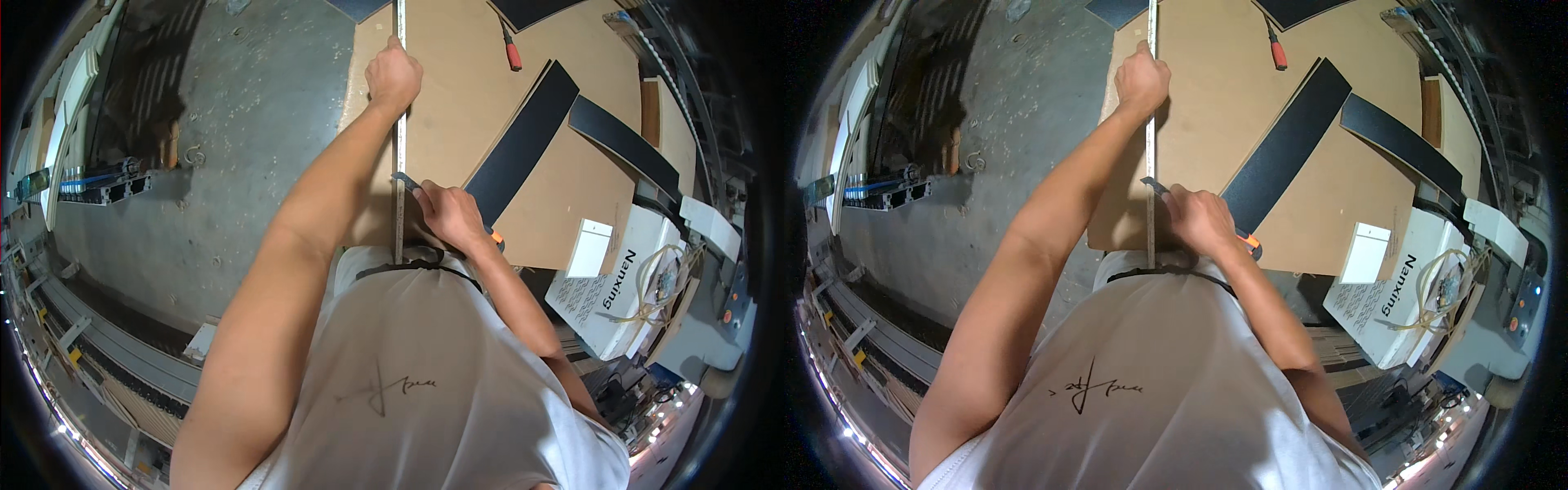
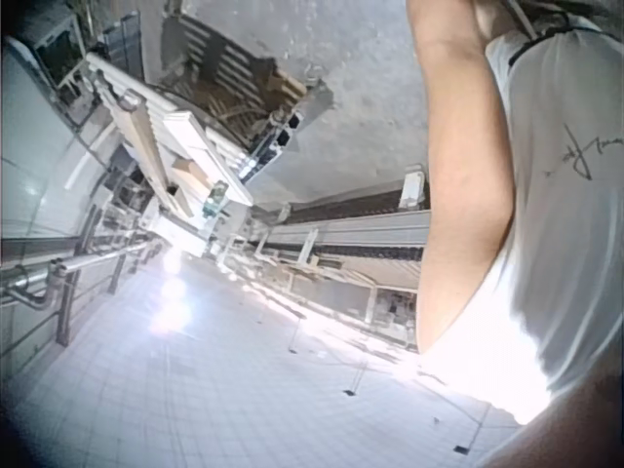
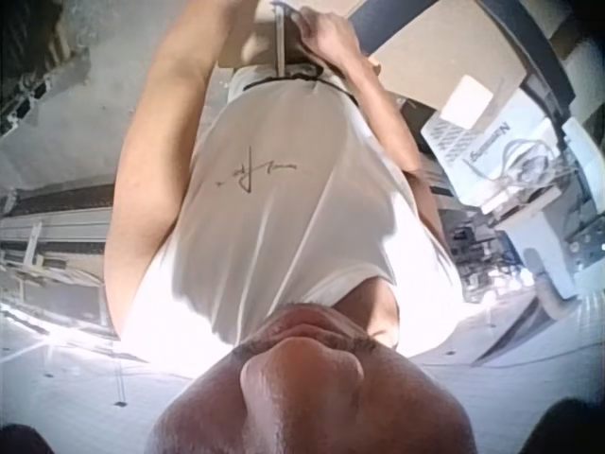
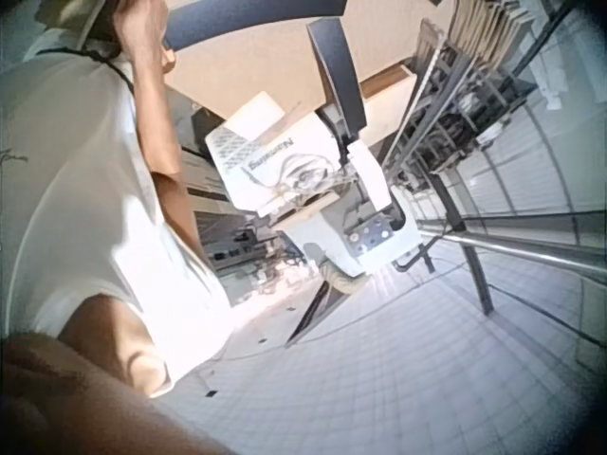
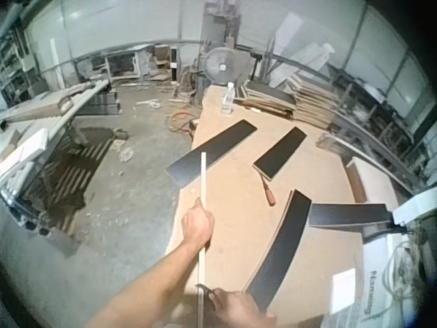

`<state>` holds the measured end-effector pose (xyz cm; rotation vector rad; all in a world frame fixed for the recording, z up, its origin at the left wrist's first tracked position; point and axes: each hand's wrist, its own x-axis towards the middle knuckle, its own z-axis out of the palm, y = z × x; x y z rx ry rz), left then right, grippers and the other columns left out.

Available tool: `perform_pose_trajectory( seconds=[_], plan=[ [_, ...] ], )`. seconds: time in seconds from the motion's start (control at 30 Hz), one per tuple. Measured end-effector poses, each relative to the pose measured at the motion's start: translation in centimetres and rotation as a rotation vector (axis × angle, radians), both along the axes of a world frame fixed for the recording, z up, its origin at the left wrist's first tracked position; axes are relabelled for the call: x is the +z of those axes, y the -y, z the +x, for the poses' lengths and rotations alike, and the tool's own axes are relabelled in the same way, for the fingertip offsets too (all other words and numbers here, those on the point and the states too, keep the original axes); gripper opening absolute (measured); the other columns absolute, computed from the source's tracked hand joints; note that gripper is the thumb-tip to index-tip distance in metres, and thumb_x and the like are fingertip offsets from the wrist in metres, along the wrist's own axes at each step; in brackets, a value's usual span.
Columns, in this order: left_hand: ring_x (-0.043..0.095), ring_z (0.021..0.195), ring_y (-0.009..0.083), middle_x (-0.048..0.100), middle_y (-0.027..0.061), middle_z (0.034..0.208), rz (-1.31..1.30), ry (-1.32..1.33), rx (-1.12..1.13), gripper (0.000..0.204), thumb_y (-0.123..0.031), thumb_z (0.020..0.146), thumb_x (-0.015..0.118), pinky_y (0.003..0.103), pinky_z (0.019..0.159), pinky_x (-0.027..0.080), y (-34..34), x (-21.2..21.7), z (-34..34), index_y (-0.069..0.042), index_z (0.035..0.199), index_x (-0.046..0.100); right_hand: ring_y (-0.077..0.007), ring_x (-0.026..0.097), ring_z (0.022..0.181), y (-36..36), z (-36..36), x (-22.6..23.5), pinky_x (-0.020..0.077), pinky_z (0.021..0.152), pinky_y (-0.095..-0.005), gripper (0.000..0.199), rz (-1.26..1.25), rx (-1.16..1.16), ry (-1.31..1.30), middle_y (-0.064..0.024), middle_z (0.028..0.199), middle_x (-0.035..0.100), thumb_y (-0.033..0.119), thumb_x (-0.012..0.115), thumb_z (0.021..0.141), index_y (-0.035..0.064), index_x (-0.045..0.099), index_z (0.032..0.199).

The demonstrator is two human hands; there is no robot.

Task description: Trim and clean the edges of laminated wood panels using a utility knife.

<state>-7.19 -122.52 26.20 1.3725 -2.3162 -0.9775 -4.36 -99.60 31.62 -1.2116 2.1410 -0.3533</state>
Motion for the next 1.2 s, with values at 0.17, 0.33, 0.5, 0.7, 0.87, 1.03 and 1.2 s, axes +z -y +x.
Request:
perform_pose_trajectory(
  seconds=[0.17,0.33,0.5,0.7,0.87,1.03,1.2],
  plan=[
    [0.067,0.090,0.0477,0.069,0.0297,0.093,-0.009,-0.024,0.008,0.035,-0.014,0.086,0.051,0.055,0.086,0.051,-0.1,-0.4,0.0,0.005,0.115,0.058,-0.0471,0.060,0.068,0.1,-0.4,-1.2,0.0467,0.064,-0.0557,0.026,-0.053,0.058,-0.006,-0.0243,0.066,0.060,0.025,0.054,0.099,0.0031,0.058,0.086],
    [0.067,0.089,0.0480,0.069,0.0298,0.091,0.002,-0.041,-0.004,0.031,-0.013,0.087,0.051,0.056,0.085,0.051,-0.2,-0.5,-0.3,0.004,0.112,0.057,-0.0477,0.061,0.069,1.0,-1.6,-0.9,0.0479,0.066,-0.0563,0.027,-0.036,0.159,-0.045,-0.0255,0.066,0.061,0.027,0.053,0.099,0.0038,0.059,0.087],
    [0.068,0.086,0.0461,0.069,0.0282,0.089,-0.033,-0.047,-0.002,0.028,-0.011,0.086,0.052,0.054,0.084,0.052,0.1,-0.5,-0.5,0.005,0.109,0.057,-0.0458,0.060,0.067,1.0,-1.8,-1.2,0.0469,0.063,-0.0547,0.030,-0.060,0.188,-0.066,-0.0233,0.064,0.059,0.028,0.051,0.101,0.0030,0.056,0.086],
    [0.069,0.085,0.0445,0.070,0.0269,0.089,-0.045,-0.030,0.002,0.025,-0.010,0.086,0.052,0.052,0.083,0.053,-0.2,-0.3,-0.7,0.006,0.105,0.058,-0.0491,0.059,0.070,0.2,-0.4,-1.8,0.0458,0.064,-0.0545,0.026,-0.056,0.034,0.035,-0.0263,0.067,0.059,0.021,0.054,0.100,-0.0003,0.056,0.085],
    [0.067,0.087,0.0472,0.069,0.0291,0.088,-0.031,-0.035,0.025,0.029,-0.013,0.086,0.053,0.055,0.083,0.052,-0.3,-0.5,-0.8,0.004,0.108,0.059,-0.0486,0.058,0.068,-0.7,0.7,-2.8,0.0449,0.062,-0.0547,0.024,-0.105,-0.051,0.061,-0.0263,0.067,0.058,0.019,0.056,0.098,-0.0005,0.055,0.085],
    [0.069,0.087,0.0452,0.069,0.0277,0.091,-0.031,-0.015,0.014,0.026,-0.010,0.086,0.052,0.054,0.084,0.052,-0.4,-0.2,-0.5,0.005,0.106,0.058,-0.0479,0.059,0.066,-0.4,0.0,-1.7,0.0448,0.060,-0.0549,0.023,-0.130,-0.022,0.002,-0.0247,0.065,0.059,0.019,0.057,0.098,0.0002,0.055,0.085],
    [0.069,0.088,0.0444,0.070,0.0268,0.093,-0.018,-0.009,0.011,0.028,-0.010,0.086,0.052,0.052,0.086,0.052,-0.6,-0.1,-0.6,0.005,0.109,0.058,-0.0485,0.060,0.069,0.0,0.1,-1.5,0.0454,0.062,-0.0551,0.024,-0.055,0.050,0.001,-0.0254,0.068,0.060,0.021,0.055,0.098,0.0004,0.056,0.086]
  ],
)
